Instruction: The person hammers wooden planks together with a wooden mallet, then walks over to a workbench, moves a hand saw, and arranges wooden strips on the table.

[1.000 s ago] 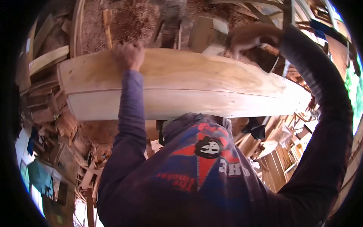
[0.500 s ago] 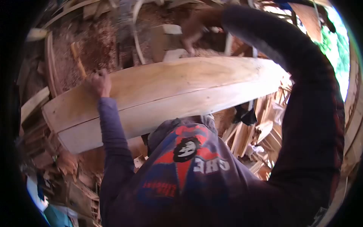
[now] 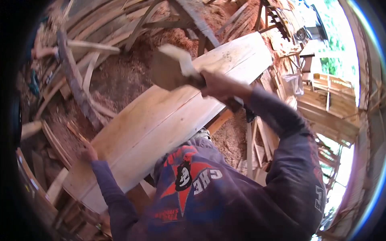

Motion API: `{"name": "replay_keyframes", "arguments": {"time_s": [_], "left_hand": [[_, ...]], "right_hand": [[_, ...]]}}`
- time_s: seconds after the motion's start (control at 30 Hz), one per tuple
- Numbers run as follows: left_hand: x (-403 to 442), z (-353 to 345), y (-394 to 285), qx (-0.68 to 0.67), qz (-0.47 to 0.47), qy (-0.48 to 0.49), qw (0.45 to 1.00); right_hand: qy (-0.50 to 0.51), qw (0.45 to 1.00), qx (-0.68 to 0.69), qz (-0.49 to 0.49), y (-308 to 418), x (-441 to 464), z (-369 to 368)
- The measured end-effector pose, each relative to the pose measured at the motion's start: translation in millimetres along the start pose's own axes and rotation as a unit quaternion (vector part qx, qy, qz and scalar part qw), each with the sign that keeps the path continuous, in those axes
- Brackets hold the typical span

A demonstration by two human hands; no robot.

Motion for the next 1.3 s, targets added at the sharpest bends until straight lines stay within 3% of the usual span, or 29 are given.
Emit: {"name": "replay_keyframes", "arguments": {"time_s": [0.1, 0.17, 0.23, 0.27, 0.37, 0.4, 0.43, 0.5, 0.57, 0.6, 0.67, 0.73, 0.8, 0.97, 1.07, 1.13, 1.17, 1.3], "left_hand": [[19, -12, 12, -0.012, -0.059, -0.023, 0.998], [14, -24, 6, -0.027, -0.062, -0.018, 0.998], [-16, -4, 5, -0.073, -0.083, -0.15, 0.983], [2, -67, 76, 0.0, 0.01, -0.151, 0.988], [-100, -56, -3, 0.046, -0.133, -0.241, 0.96], [-141, -52, -23, 0.067, -0.17, -0.253, 0.95], [-172, -68, -18, -0.039, -0.117, -0.276, 0.953], [-261, -22, -86, -0.002, -0.106, -0.287, 0.952], [-316, -16, -108, 0.002, -0.001, -0.1, 0.995], [-335, -22, -105, -0.001, -0.015, -0.097, 0.995], [-365, -21, -99, -0.008, -0.014, -0.108, 0.994], [-388, -28, -100, 0.033, -0.047, -0.045, 0.997], [-403, -28, -90, 0.011, -0.054, -0.058, 0.997], [-390, -26, -64, 0.005, -0.144, 0.002, 0.99], [-337, 2, -8, -0.014, -0.132, -0.039, 0.99], [-283, 13, 45, -0.002, -0.1, -0.084, 0.991], [-253, 19, 75, -0.021, -0.071, -0.103, 0.992], [-168, 61, 155, -0.033, -0.032, -0.143, 0.989]], "right_hand": [[0.001, 0.991, 0.092, -0.097, -101, -74, -70], [-0.017, 0.977, 0.189, -0.097, -137, -112, -101], [-0.046, 0.959, 0.27, -0.078, -165, -143, -118], [-0.043, 0.949, 0.305, -0.067, -178, -149, -132], [0.008, 0.865, 0.496, -0.078, -201, -153, -157], [0.053, 0.866, 0.49, -0.084, -218, -151, -166], [0.041, 0.886, 0.458, -0.056, -216, -147, -157], [0.037, 0.913, 0.404, -0.033, -251, -143, -171], [-0.003, 0.939, 0.339, 0.064, -276, -131, -174], [-0.031, 0.954, 0.284, 0.092, -279, -123, -169], [0.018, 0.973, 0.211, 0.089, -254, -121, -146], [-0.001, 0.974, 0.174, 0.144, -254, -113, -134], [0.024, 0.982, 0.133, 0.132, -254, -111, -125], [0.037, 0.977, 0.119, 0.173, -221, -93, -137], [0.061, 0.978, 0.047, 0.195, -187, -73, -163], [0.06, 0.956, 0.225, 0.18, -142, -72, -192], [0.061, 0.955, 0.235, 0.171, -126, -64, -207], [0.057, 0.974, 0.167, 0.14, -82, -37, -250]]}}
Point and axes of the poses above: each hand's wrist, its own x-axis towards the middle knuckle, its own z-axis out of the back of the hand, y = z × x, the point moved 9 cm from there along x, towards the middle knuckle, and after that the axes turned 10 degrees about z, right-handed, at the moved point
